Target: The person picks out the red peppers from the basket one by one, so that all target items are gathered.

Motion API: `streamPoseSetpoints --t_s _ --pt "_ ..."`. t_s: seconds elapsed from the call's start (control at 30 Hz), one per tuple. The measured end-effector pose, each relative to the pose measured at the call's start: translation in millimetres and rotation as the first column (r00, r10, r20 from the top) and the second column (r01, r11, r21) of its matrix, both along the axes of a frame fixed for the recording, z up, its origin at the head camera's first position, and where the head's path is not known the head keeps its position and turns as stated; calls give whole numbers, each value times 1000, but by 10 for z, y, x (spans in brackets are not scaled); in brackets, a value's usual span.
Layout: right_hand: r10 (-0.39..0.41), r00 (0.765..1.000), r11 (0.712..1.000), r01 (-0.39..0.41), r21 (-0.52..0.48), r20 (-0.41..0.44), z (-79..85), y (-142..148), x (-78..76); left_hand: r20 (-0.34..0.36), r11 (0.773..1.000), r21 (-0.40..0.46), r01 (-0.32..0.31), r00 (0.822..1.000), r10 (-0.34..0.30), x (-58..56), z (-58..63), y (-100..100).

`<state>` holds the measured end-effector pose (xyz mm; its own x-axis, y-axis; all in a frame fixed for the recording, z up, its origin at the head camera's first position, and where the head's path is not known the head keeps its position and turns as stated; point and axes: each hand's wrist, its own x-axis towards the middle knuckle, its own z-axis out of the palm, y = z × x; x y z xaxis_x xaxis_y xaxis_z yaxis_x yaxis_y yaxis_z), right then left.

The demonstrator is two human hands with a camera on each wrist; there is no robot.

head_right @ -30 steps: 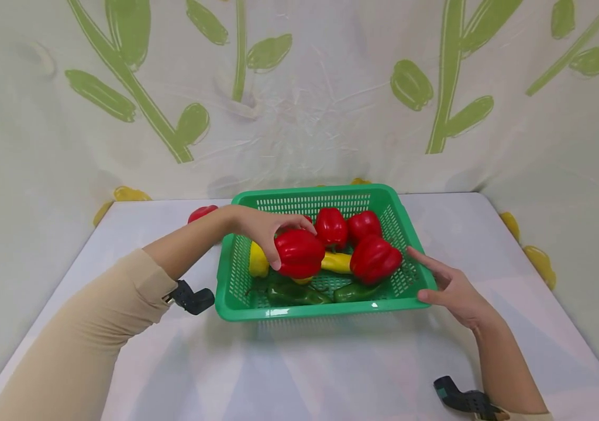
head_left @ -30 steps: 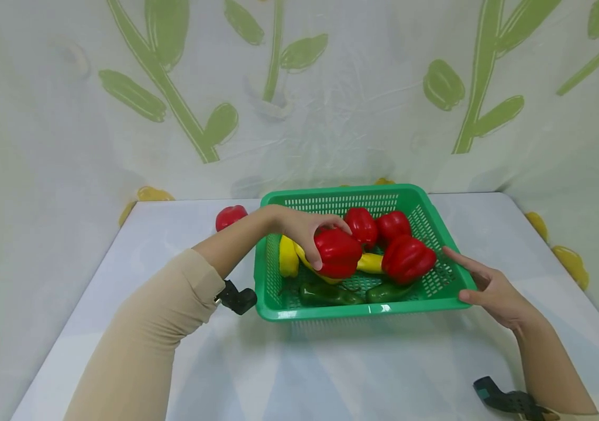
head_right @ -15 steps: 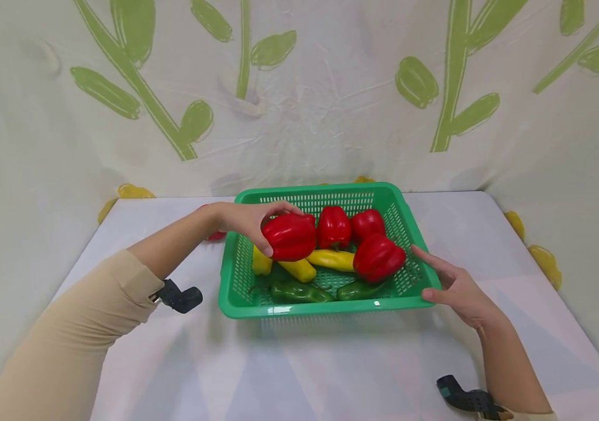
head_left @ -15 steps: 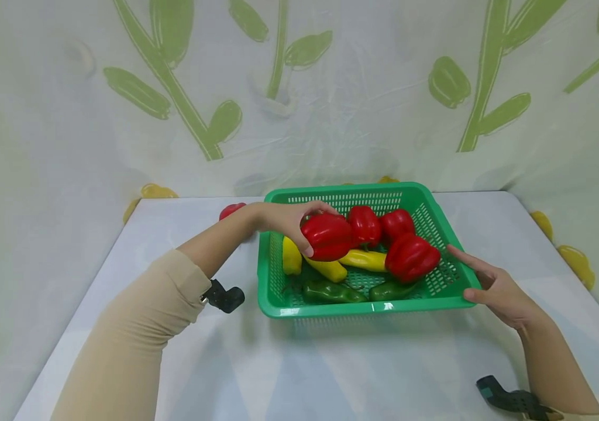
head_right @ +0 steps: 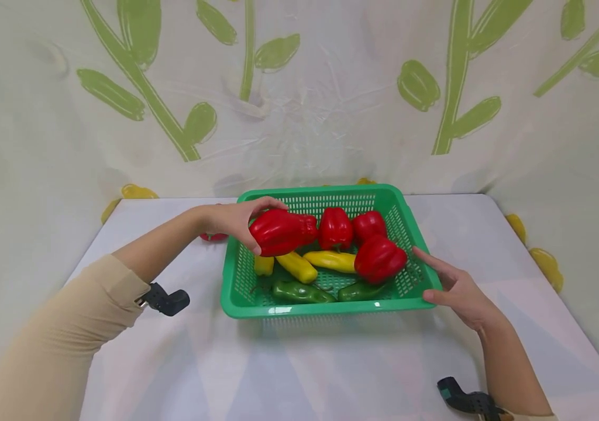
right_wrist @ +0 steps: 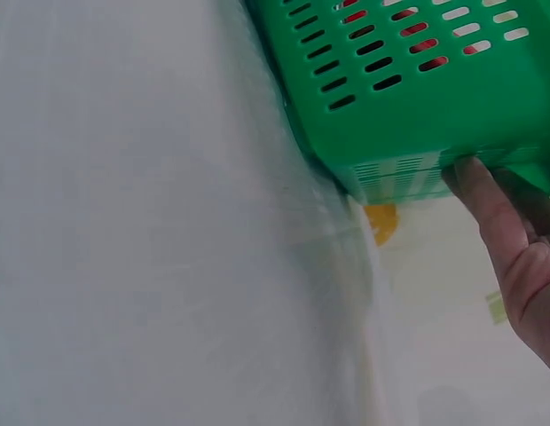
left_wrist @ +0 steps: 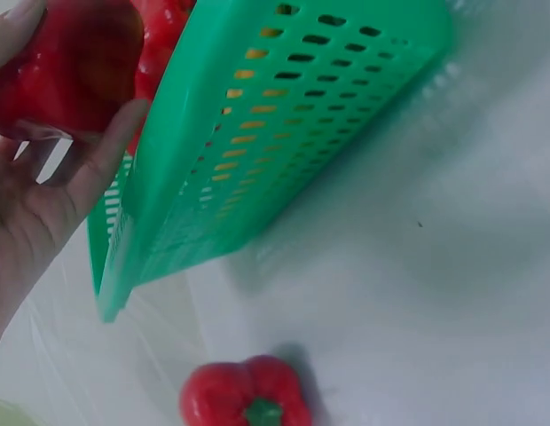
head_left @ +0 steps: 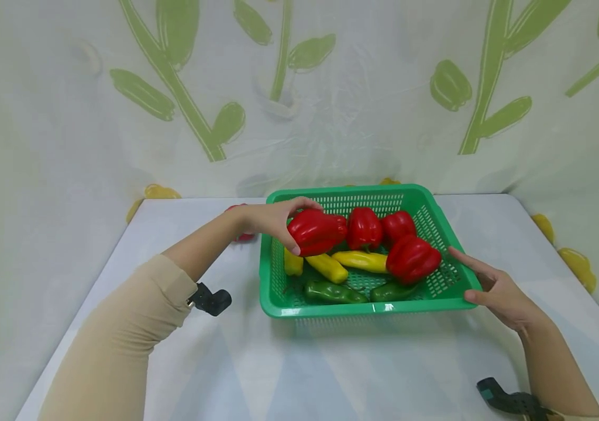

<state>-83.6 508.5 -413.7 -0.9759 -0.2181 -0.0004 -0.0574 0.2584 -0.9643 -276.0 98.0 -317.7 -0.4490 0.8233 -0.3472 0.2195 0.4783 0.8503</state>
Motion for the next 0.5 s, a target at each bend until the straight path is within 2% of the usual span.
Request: streamPoseSetpoints --t_s 0.17,0.4,0.5 --pt "1 1000 1000 -1 -1 -4 -4 -4 -6 -54 997 35 -62 996 64 -33 -1 -82" --pt "6 1000 1000 -7 -22 -9 -7 10 1 -102 985 135 -111 987 125 -79 -15 -198" --pt "4 1000 1000 -4 -17 -9 -14 10 -3 -124 979 145 -141 979 159 -96 -6 -273"
